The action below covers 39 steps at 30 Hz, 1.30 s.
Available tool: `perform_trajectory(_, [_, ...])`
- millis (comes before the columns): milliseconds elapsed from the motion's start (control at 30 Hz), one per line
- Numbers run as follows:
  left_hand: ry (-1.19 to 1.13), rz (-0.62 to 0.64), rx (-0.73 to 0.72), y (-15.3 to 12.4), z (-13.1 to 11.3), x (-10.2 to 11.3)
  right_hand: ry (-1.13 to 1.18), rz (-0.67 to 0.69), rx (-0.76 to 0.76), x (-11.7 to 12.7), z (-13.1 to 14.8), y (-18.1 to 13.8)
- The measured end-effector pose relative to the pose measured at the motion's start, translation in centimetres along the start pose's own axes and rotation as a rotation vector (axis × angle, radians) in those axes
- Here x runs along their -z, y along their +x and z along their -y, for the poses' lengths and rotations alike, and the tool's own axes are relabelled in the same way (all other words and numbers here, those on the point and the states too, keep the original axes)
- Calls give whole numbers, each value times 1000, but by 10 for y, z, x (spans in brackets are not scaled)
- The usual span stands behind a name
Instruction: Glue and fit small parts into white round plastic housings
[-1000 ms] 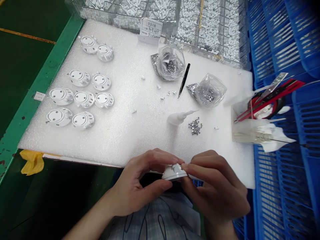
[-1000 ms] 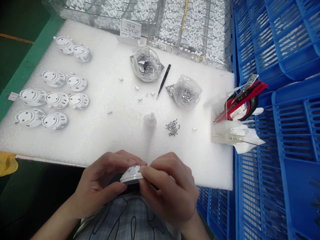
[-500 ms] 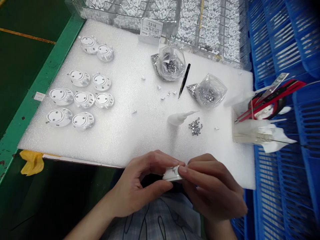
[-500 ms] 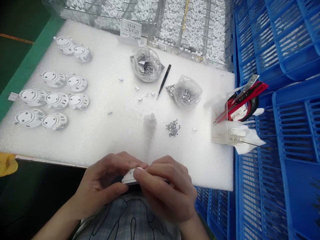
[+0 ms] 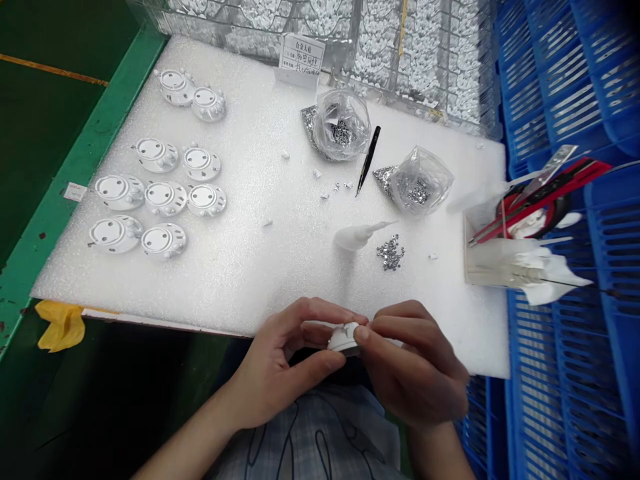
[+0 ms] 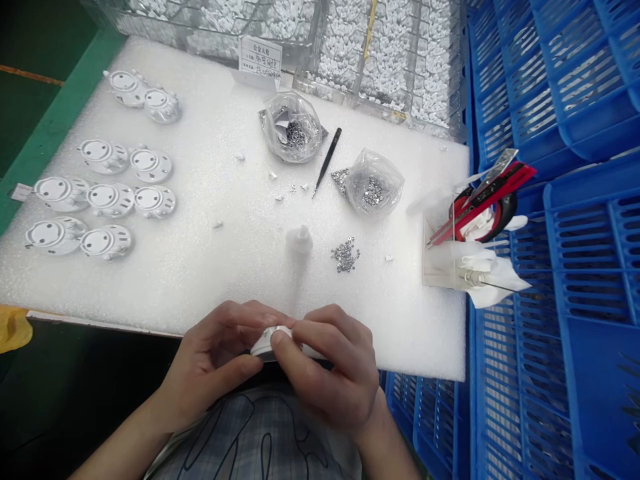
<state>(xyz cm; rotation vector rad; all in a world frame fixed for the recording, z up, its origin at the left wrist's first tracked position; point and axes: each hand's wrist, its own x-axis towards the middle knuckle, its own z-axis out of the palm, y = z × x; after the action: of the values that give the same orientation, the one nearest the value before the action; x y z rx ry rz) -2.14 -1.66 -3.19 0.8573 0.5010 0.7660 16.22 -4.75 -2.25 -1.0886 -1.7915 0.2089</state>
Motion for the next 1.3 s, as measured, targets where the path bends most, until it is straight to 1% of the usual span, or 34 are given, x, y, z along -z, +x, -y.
perform_trajectory(100, [2, -8, -8, 1, -2, 0, 42, -34, -78, -1, 0, -2])
perform_trajectory(233, [49, -37, -16, 0, -5, -2, 181, -101, -168, -2, 1, -6])
perform_trajectory(367, [124, -76, -35, 0, -8, -4, 210, -119, -164, -2, -1, -8])
perform_trajectory(467, [247, -137, -103, 4, -8, -5, 177, -98, -161, -4, -4, -5])
perform_trajectory(567, [406, -200, -183, 11, -9, -1, 155, -87, -141, -9, -8, -1])
perform_trajectory(700, [544, -209, -233, 19, -12, 7, 156, -94, -144, -16, -13, 2])
perform_trajectory(767, [553, -204, -184, 21, -14, 10, 153, -97, -168, -19, -14, 3])
perform_trajectory(867, [541, -206, -71, 21, -16, 11, 144, -97, -210, -20, -14, 4])
perform_trajectory(933, [534, -215, -35, 21, -17, 10, 137, -101, -223, -21, -13, 5])
perform_trajectory(1167, [513, -233, 31, 23, -20, 8, 136, -110, -226, -21, -13, 6])
perform_trajectory(1300, [551, -250, -1, 24, -17, 10, 128, -108, -236, -20, -13, 6])
